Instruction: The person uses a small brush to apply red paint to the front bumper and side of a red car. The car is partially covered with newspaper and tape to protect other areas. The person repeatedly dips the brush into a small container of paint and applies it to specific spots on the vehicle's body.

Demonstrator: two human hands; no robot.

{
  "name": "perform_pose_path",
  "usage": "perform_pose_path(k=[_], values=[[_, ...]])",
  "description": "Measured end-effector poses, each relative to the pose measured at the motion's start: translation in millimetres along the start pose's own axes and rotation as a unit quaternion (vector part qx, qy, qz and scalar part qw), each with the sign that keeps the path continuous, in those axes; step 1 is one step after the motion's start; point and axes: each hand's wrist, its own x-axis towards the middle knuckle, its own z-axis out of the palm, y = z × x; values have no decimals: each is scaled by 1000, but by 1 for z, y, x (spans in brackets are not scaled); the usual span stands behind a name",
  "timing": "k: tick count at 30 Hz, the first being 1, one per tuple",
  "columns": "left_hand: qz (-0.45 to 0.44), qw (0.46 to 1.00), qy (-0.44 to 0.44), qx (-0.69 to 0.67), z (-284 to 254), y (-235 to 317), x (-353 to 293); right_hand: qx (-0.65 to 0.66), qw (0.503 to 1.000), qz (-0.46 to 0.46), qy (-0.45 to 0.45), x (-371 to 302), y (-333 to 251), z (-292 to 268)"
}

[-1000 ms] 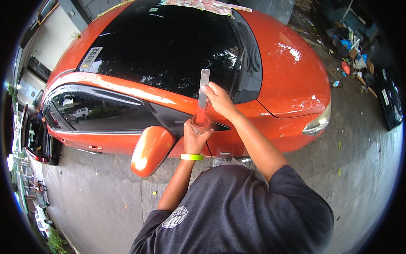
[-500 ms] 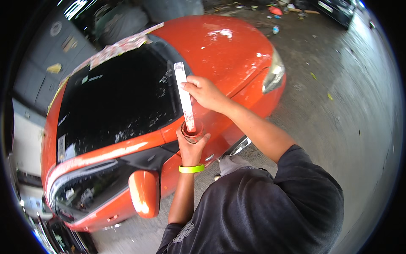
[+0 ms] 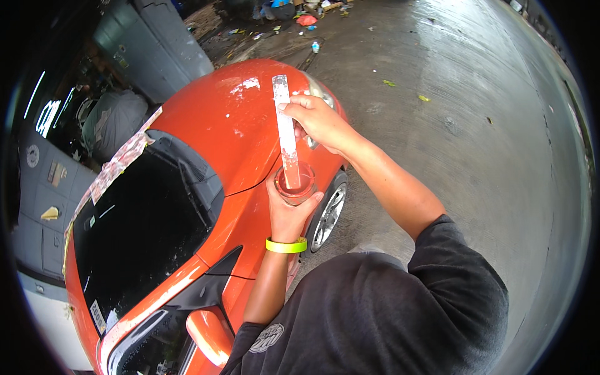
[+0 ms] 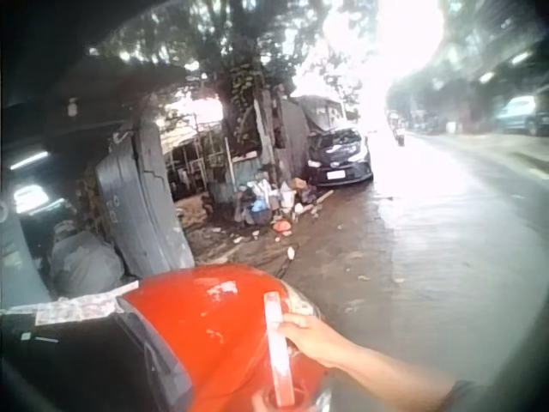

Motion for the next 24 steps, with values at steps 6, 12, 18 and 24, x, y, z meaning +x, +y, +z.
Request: perform_pose_path(k=[6, 12, 18, 24], values=[[-28, 995, -53, -79, 62, 13, 13, -14, 1000, -19, 19, -9, -14, -63], [-23, 997, -44, -65, 103, 11, 12, -63, 996, -62, -4, -23, -36, -97], [-7, 998, -29, -50, 136, 10, 11, -94, 988, -111, -47, -37, -43, -129], [-31, 997, -60, -32, 164, 5, 2, -166, 982, -83, -30, -78, -20, -171]])
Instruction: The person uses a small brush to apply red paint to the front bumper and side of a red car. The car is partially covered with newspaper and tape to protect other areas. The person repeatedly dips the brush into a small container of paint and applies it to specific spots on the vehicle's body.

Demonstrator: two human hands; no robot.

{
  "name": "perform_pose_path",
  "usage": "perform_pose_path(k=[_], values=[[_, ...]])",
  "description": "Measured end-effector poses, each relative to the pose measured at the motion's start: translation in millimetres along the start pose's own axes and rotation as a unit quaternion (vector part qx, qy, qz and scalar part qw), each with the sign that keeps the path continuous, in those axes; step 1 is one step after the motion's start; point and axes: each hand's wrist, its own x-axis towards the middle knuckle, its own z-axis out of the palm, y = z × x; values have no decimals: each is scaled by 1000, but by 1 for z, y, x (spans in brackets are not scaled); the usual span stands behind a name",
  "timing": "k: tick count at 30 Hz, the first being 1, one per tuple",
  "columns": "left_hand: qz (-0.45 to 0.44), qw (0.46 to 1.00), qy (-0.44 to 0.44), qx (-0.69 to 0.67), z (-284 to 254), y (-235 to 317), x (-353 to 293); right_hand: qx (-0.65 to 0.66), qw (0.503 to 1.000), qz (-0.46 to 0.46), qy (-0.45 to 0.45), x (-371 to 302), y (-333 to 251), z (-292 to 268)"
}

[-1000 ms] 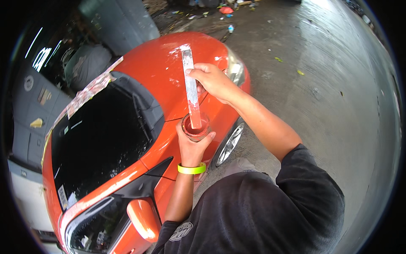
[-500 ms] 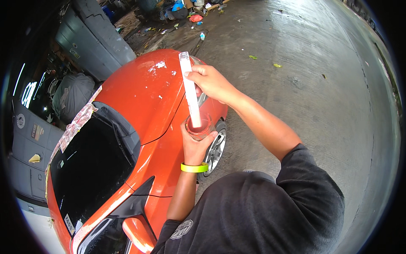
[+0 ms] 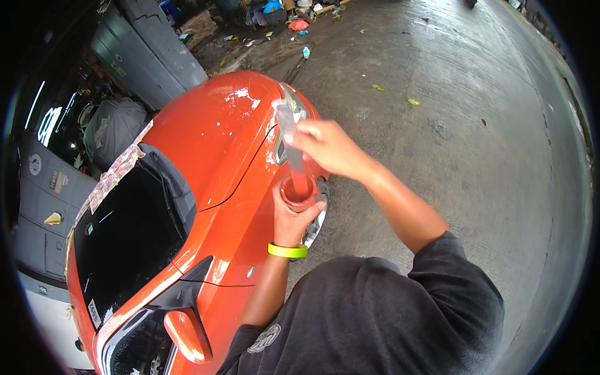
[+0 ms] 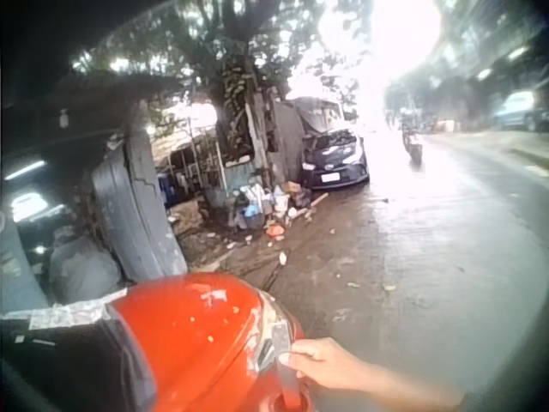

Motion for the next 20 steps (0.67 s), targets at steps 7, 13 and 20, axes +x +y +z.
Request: perform_pose_path(k=[7, 13, 20], values=[[-29, 992, -98, 70, 50, -69, -34, -146, 989, 9, -12, -122, 49, -26], [7, 979, -189, 70, 95, -120, -40, -296, 954, -43, -20, -183, 69, -61], [-18, 973, -224, 45, 146, -133, -10, -304, 952, 23, 28, -192, 84, -93]])
